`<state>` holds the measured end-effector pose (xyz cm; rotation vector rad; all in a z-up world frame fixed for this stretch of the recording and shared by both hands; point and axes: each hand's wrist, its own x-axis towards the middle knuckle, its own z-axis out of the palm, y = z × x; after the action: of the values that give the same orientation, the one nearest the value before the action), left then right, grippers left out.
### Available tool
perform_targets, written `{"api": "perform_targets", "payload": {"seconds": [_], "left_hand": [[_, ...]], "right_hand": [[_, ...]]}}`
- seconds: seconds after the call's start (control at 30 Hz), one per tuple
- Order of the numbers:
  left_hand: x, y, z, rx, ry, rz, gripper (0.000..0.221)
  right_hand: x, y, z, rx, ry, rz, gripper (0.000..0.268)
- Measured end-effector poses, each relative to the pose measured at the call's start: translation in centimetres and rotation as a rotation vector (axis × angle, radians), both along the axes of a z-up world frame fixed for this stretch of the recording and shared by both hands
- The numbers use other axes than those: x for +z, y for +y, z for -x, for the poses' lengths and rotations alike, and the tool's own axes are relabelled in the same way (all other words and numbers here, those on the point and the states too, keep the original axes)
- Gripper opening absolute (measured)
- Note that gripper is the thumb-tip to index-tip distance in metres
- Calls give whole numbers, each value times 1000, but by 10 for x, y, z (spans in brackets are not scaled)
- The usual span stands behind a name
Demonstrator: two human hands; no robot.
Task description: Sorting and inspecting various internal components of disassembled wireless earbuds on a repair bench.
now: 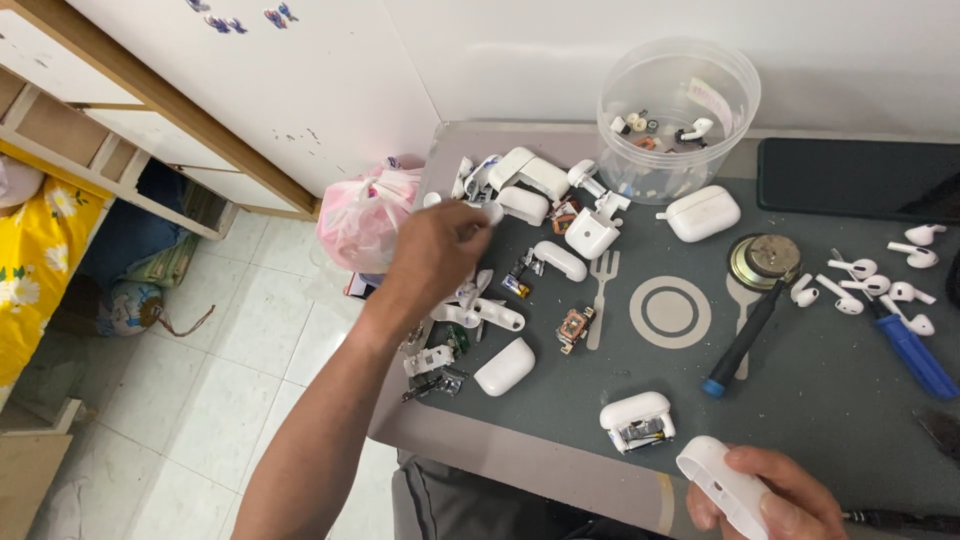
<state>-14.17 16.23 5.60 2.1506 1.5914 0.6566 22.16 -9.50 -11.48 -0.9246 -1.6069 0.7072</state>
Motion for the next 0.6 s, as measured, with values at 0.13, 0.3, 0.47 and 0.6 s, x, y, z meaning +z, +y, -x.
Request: {"api": "perform_targets", "payload": {"seconds": [0.13, 0.3, 0.47, 0.6], "left_hand": [[18, 1, 10, 193, -89, 35, 17], [17, 5, 8, 265, -49, 103, 22], [-3, 8, 9, 95, -71, -8, 17], [11, -6, 12, 64, -10, -86, 22]], "right_hand": [[10, 4, -3, 509, 1055, 542, 40], [17, 12, -7, 666, 1107, 576, 39], [27, 18, 4, 514, 986, 455, 37], [16, 3, -2, 401, 968, 569, 39]]}}
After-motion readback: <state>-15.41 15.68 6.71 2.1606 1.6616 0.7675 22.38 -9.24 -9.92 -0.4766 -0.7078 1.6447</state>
